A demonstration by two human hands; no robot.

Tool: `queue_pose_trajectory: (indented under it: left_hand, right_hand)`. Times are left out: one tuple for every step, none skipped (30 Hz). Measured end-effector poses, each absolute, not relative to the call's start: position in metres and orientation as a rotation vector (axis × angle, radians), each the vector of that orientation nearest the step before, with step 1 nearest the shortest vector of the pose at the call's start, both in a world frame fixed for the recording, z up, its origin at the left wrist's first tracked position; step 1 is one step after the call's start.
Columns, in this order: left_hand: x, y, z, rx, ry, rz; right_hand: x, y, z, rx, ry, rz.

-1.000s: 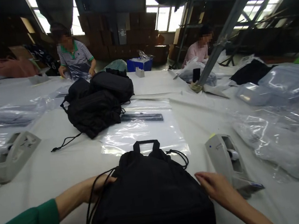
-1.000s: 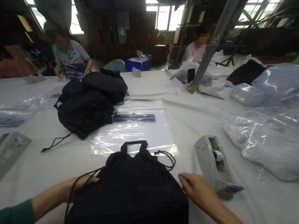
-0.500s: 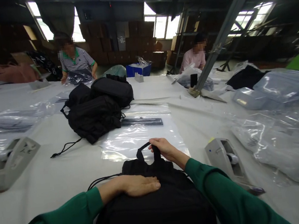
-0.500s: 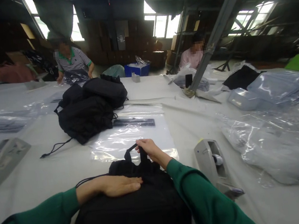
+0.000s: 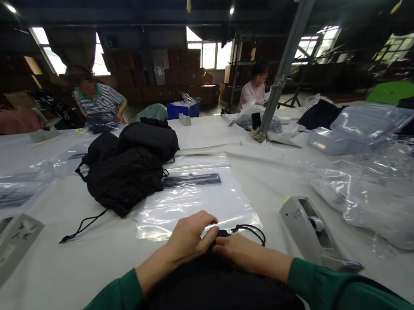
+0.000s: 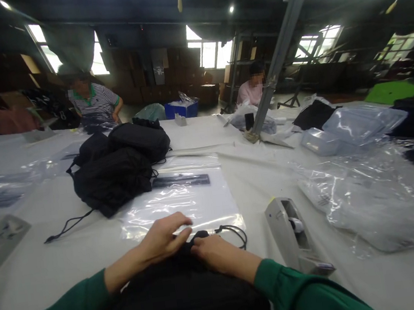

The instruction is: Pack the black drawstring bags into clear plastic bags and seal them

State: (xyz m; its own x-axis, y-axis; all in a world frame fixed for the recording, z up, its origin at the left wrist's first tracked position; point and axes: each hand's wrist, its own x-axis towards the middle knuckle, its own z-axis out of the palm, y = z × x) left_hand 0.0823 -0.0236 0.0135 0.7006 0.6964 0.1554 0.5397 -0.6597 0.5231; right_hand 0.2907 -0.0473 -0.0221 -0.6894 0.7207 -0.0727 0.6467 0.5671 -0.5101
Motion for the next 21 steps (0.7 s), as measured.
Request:
queue_pose_trajectory:
  left_hand:
    - [0.084,-0.018,0.006,2.459,0.889,0.357]
    - [0.085,-0.015,-0.004,2.445,0.823,0.204]
    - [0.085,-0.013,-0.017,2.423,0.774,0.076]
    - [0.085,-0.012,-0.032,2.403,0.75,-0.008]
    - [0.084,-0.012,-0.047,2.389,0.739,-0.058]
    - [0.083,-0.012,-0.061,2.39,0.733,-0.08]
    - [0.083,-0.011,-0.074,2.398,0.734,-0.095]
    - [0.084,-0.011,-0.084,2.409,0.739,-0.103]
    - [0.085,-0.01,-0.091,2.42,0.743,-0.105]
    - [0.086,-0.01,-0.095,2.429,0.744,-0.1]
    - [0.087,-0.01,-0.097,2.435,0.745,-0.084]
    - [0.089,-0.011,-0.096,2.44,0.748,-0.056]
    - [0.089,-0.013,-0.093,2.446,0.758,-0.012]
    - [0.089,-0.016,-0.088,2.451,0.776,0.052]
    - [0.088,-0.018,-0.083,2.455,0.797,0.135]
    - [0.086,-0.018,-0.077,2.459,0.824,0.235]
    - [0.082,-0.016,-0.071,2.477,0.86,0.347]
    - [0.077,-0.009,-0.064,2.533,0.915,0.457]
    - [0.07,0.002,-0.056,2.619,0.99,0.557]
    - [0.064,0.018,-0.049,2.723,1.078,0.637]
    - [0.057,0.038,-0.041,2.827,1.172,0.692]
  right_hand:
    - [0.289,-0.046,-0.024,-1.131,-2.705,0.731]
    - [0.289,-0.045,-0.027,-1.092,-2.761,0.682]
    - [0.289,-0.045,-0.031,-1.058,-2.803,0.637]
    - [0.29,-0.045,-0.037,-1.041,-2.817,0.615]
    - [0.292,-0.045,-0.044,-1.056,-2.797,0.615]
    - [0.293,-0.045,-0.051,-1.111,-2.747,0.633]
    - [0.293,-0.045,-0.059,-1.196,-2.684,0.643]
    - [0.293,-0.045,-0.066,-1.288,-2.622,0.639]
    - [0.293,-0.045,-0.072,-1.369,-2.567,0.618]
    - [0.292,-0.045,-0.077,-1.429,-2.518,0.592]
    - [0.29,-0.045,-0.079,-1.46,-2.472,0.583]
    - [0.29,-0.044,-0.078,-1.466,-2.417,0.606]
    - [0.29,-0.041,-0.076,-1.46,-2.346,0.654]
    - [0.291,-0.038,-0.071,-1.456,-2.256,0.708]
    - [0.293,-0.032,-0.066,-1.459,-2.155,0.748]
    - [0.297,-0.024,-0.06,-1.466,-2.055,0.759]
    - [0.301,-0.013,-0.055,-1.478,-1.976,0.736]
    - [0.306,-0.001,-0.051,-1.498,-1.938,0.682]
    - [0.311,0.012,-0.05,-1.524,-1.937,0.613]
    - [0.315,0.026,-0.051,-1.55,-1.959,0.545]
    - [0.318,0.039,-0.054,-1.571,-1.993,0.49]
